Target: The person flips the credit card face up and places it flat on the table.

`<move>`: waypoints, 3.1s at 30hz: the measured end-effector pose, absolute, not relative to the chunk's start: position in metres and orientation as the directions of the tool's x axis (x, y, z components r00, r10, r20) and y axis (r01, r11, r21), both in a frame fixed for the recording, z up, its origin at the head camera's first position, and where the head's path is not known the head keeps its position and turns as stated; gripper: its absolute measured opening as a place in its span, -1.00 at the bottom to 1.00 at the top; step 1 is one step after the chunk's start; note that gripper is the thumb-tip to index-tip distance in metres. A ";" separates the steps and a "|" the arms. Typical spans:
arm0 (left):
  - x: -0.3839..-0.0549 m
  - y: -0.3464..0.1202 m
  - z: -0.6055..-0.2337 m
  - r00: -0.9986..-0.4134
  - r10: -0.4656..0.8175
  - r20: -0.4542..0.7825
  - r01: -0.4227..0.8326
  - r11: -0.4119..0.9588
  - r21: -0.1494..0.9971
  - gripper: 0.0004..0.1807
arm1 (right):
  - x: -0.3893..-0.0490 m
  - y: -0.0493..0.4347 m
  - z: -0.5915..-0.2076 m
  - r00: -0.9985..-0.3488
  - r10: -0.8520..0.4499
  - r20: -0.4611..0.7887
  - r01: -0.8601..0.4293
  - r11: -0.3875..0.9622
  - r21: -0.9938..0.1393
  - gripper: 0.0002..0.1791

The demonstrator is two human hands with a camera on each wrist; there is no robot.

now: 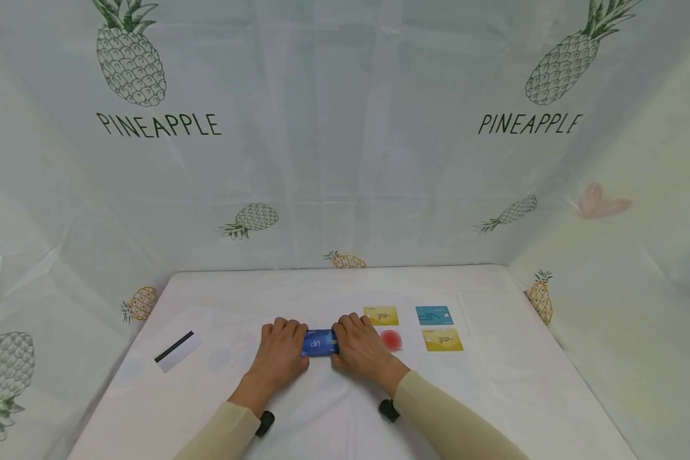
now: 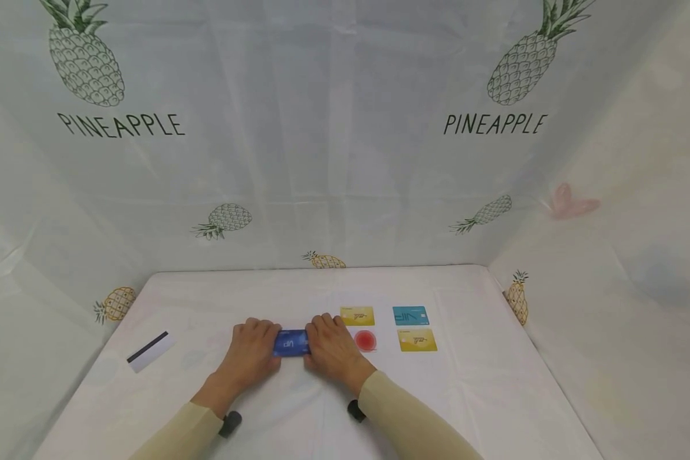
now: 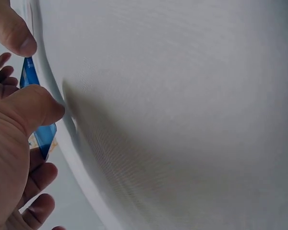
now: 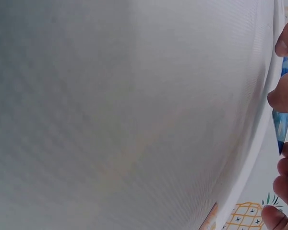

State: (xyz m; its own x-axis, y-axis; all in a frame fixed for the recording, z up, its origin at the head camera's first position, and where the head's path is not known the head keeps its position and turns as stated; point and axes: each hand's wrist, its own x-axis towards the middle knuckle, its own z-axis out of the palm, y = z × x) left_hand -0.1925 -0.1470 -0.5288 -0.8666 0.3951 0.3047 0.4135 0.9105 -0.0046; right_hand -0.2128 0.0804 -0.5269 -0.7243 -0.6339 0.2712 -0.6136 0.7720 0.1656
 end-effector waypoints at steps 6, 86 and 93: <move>-0.196 -0.144 -0.530 -0.875 0.384 0.294 0.406 0.914 0.014 -0.38 | -0.215 0.080 -0.530 -0.718 -0.643 0.268 -0.605 0.766 0.218 -0.45; -0.214 -0.128 -0.522 -0.860 0.483 -0.167 0.454 0.872 0.183 0.09 | -0.212 0.077 -0.527 -0.839 -0.534 -0.104 -0.541 0.838 0.071 -0.19; -0.214 -0.128 -0.522 -0.858 0.491 -0.153 0.459 0.865 0.203 0.09 | -0.213 0.076 -0.530 -0.843 -0.526 -0.112 -0.534 0.843 0.063 -0.18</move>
State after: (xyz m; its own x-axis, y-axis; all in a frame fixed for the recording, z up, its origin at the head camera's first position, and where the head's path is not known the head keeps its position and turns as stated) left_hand -0.2143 -0.1284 -0.5215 -0.8577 0.4908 -0.1533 0.4588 0.8651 0.2025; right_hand -0.2128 0.0756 -0.5297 -0.8433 -0.5257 -0.1118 -0.5340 0.8432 0.0625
